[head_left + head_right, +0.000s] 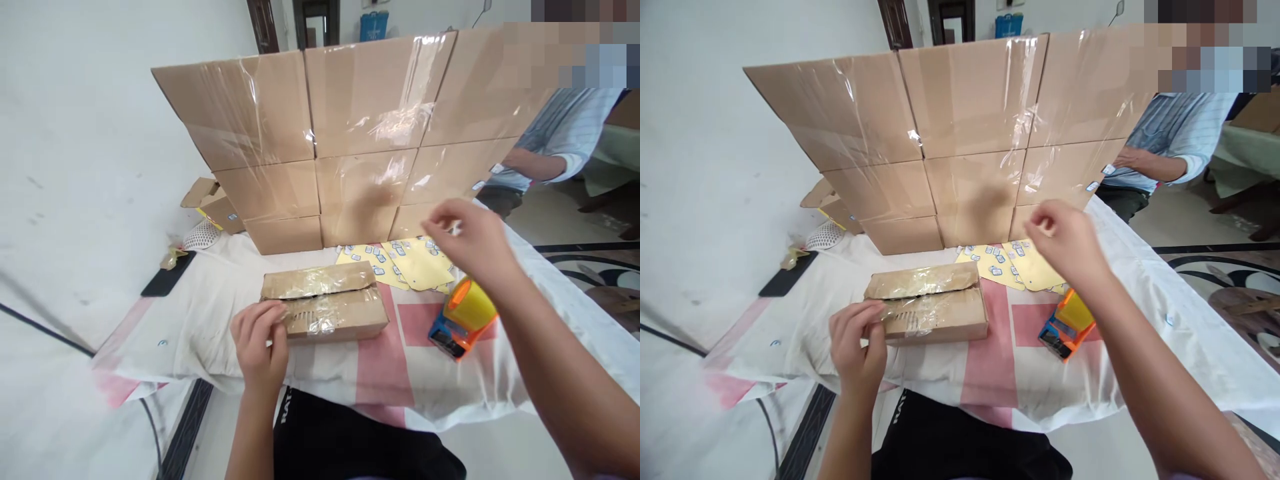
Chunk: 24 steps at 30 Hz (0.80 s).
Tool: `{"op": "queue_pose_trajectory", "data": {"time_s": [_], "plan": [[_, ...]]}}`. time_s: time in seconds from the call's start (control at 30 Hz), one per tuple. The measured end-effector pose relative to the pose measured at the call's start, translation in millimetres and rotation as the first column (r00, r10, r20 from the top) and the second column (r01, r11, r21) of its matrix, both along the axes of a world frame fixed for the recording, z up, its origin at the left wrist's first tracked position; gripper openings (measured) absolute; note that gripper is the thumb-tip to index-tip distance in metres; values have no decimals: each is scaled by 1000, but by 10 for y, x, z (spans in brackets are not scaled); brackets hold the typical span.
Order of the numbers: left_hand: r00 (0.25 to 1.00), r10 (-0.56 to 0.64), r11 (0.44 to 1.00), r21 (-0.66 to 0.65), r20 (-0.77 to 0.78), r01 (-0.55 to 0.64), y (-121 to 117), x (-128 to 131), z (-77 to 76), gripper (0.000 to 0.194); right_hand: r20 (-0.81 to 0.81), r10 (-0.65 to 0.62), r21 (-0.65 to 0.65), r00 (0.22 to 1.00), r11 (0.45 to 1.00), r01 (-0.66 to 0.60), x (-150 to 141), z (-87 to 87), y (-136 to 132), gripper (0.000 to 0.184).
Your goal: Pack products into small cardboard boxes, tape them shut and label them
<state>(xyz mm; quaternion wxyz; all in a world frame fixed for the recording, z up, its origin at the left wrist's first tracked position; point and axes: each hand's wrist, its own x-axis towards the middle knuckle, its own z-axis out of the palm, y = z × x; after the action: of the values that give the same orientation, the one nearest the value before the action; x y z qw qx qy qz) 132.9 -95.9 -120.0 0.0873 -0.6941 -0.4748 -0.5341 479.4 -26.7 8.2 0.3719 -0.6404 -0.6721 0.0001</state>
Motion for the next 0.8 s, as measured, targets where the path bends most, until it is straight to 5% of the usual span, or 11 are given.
{"op": "queue_pose_trajectory", "data": {"time_s": [0.1,0.17,0.3,0.43,0.5,0.6,0.7,0.8], "plan": [[969,71,997,-28,238,-66,44,-46,-97,28,-54,-259,-3,964,966,259,544,-86,-282,20],[901,54,989,-147,431,11,99,-97,-169,35,-92,-270,-62,959,962,265,755,-183,-415,33],[681,-29,910,-263,732,321,282,-222,-340,54,-142,-141,-203,980,973,111,816,-327,-399,48],[420,4,869,-210,908,447,444,-280,-536,83,-35,59,-297,998,953,-67,506,-370,-117,51],[339,95,841,-258,936,475,471,-284,-635,88,82,188,-429,979,893,-136,248,-404,51,43],[325,234,791,-374,916,485,465,-298,-759,74,329,433,-638,839,757,-141,-152,-514,290,19],[347,229,767,-388,910,512,445,-326,-826,74,464,592,-730,659,677,-94,-406,-669,486,37],[355,204,758,-377,912,532,429,-348,-854,79,484,636,-757,601,649,-77,-461,-818,611,35]]}}
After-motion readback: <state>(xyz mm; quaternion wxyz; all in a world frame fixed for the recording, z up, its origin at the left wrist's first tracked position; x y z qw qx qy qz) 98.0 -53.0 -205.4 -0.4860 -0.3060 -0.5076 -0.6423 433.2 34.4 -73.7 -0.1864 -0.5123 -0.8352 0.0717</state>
